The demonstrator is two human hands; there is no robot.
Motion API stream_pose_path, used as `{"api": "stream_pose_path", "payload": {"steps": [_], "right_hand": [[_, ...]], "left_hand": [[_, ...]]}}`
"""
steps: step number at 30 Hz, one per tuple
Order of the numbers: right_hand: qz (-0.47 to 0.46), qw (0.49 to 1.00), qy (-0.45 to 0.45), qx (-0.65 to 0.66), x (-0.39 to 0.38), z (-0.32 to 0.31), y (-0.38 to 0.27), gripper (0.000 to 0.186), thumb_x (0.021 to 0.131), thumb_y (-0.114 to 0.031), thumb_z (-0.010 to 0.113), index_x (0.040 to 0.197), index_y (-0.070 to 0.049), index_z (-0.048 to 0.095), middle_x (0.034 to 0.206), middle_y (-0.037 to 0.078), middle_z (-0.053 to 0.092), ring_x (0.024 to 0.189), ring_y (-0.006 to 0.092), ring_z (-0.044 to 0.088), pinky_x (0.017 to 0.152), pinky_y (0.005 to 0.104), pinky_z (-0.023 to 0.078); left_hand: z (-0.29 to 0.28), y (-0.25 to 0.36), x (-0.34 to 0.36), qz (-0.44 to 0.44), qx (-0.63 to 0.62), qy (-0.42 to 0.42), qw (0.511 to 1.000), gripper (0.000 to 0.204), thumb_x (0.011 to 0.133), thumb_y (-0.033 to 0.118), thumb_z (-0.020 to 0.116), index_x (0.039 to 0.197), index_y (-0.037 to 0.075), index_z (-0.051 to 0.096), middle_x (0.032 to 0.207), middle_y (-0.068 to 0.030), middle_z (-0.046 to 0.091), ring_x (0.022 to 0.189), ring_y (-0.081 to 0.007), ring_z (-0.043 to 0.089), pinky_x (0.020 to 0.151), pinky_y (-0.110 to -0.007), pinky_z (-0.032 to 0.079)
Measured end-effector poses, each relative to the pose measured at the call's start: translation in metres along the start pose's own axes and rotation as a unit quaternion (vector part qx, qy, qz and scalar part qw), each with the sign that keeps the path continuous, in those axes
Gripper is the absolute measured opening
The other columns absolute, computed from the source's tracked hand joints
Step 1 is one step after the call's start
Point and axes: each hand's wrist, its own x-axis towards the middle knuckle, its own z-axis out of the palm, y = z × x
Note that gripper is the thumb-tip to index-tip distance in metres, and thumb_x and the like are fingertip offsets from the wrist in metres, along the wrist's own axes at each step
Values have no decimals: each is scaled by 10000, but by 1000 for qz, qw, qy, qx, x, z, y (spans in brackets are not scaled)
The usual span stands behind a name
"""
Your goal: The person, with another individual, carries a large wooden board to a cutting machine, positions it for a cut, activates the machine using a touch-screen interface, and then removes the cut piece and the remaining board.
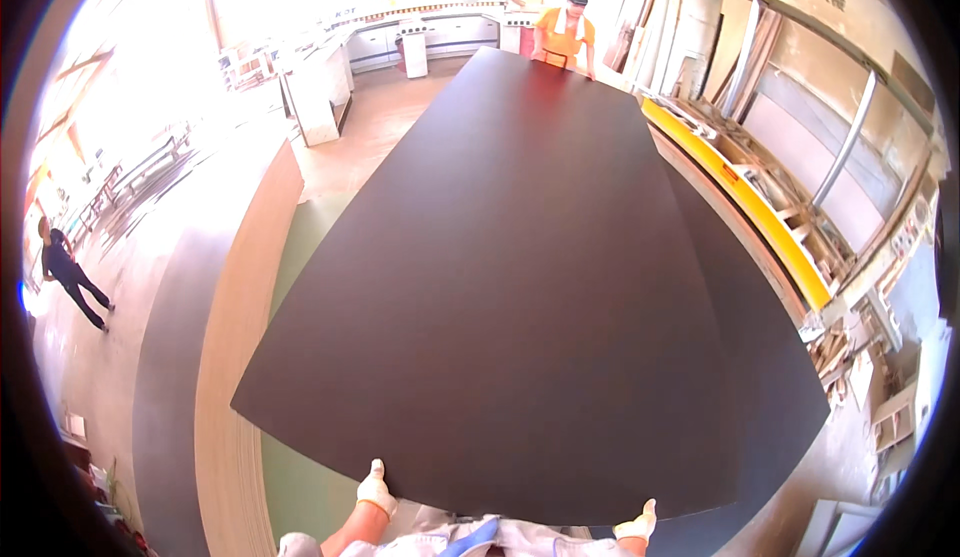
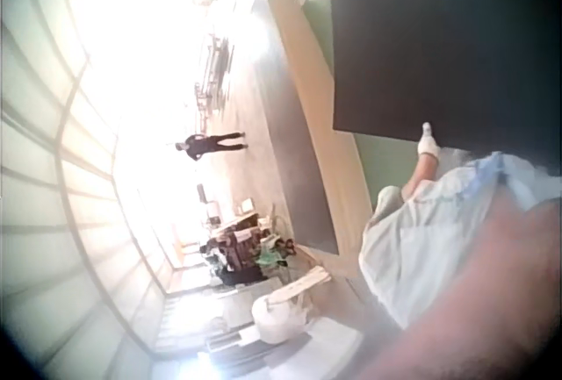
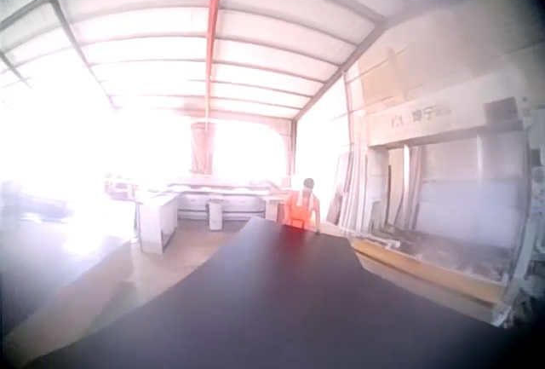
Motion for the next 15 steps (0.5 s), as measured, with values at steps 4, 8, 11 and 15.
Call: {"api": "stream_pose_path", "payload": {"steps": [4,8,11,15], "right_hand": [[-3,998,58,-27,9,140,100,673,1242,-571,483,1604,-32,658,1600,135,718,1418,398,686,1235,538,535],[-19,994,80,-76,46,273,180,669,1232,-590,510,1581,-44,677,1567,116,739,1355,375,704,1191,503,547],[-18,994,32,-107,78,373,226,660,1237,-585,497,1593,-56,667,1578,113,736,1366,377,701,1206,511,539],[-59,995,36,-78,159,504,308,661,1245,-569,474,1634,-58,628,1623,115,707,1425,394,681,1254,563,511]], "left_hand": [[64,153,52,34,27,-44,998,520,1163,435,756,1525,62,734,1566,-121,744,1367,-359,717,1219,-591,574],[151,270,143,16,2,-52,998,469,1151,407,782,1480,73,755,1529,-108,759,1333,-358,730,1156,-618,609],[239,339,205,21,17,-29,999,453,1153,395,780,1479,83,748,1530,-104,757,1321,-357,731,1140,-632,618],[359,436,286,22,41,-54,997,447,1188,390,718,1541,117,714,1553,-82,749,1369,-356,718,1149,-638,611]]}}
